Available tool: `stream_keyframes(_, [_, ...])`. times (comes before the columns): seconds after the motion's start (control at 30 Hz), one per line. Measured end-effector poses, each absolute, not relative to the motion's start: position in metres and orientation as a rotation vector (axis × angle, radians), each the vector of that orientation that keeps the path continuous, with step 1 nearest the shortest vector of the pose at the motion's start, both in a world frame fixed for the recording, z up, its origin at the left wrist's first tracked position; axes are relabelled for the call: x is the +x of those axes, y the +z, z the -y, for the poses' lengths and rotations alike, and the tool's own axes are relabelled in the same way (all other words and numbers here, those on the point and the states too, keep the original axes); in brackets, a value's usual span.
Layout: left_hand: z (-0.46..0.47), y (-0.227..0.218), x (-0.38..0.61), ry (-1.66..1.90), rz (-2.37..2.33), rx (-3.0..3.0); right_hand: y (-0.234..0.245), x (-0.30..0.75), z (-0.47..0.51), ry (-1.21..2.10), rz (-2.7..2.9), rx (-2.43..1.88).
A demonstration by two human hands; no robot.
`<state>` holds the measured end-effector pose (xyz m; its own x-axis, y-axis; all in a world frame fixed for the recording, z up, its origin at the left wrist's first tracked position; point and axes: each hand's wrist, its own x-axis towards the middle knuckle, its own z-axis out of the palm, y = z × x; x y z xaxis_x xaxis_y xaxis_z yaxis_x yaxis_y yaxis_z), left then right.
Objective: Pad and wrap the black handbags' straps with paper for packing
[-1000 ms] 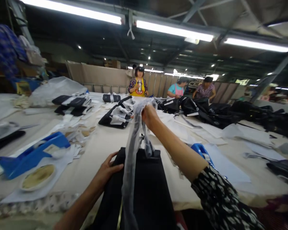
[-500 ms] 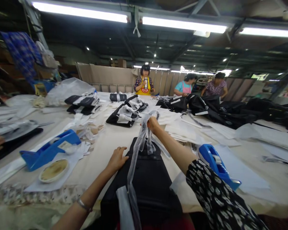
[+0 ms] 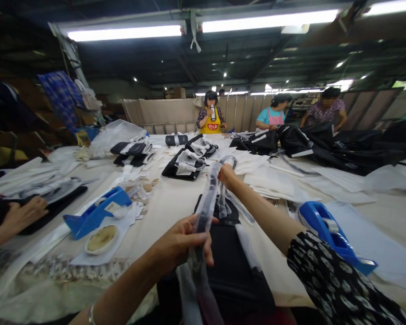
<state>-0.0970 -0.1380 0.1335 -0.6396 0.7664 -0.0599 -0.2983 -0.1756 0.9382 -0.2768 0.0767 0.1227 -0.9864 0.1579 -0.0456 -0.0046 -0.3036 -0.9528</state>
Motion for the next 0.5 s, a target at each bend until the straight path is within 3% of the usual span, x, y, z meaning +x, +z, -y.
stream_keyframes(0.13, [0.149, 0.169, -0.142, 2.186, -1.652, 0.517, 0.131, -0.262, -0.089, 2.543, 1.793, -0.246])
stream_keyframes(0.27, [0.168, 0.196, -0.219, 2.156, -2.211, 0.497, 0.134, -0.253, -0.104, 2.553, 1.729, -0.342])
stream_keyframes(0.4, [0.183, 0.185, -0.271, 2.104, -2.528, 0.378, 0.128, -0.242, -0.118, 2.514, 1.718, -0.347])
stream_keyframes(0.5, [0.188, 0.156, -0.281, 1.859, -2.819, 0.219, 0.113, -0.228, -0.125, 2.447, 1.789, -0.415])
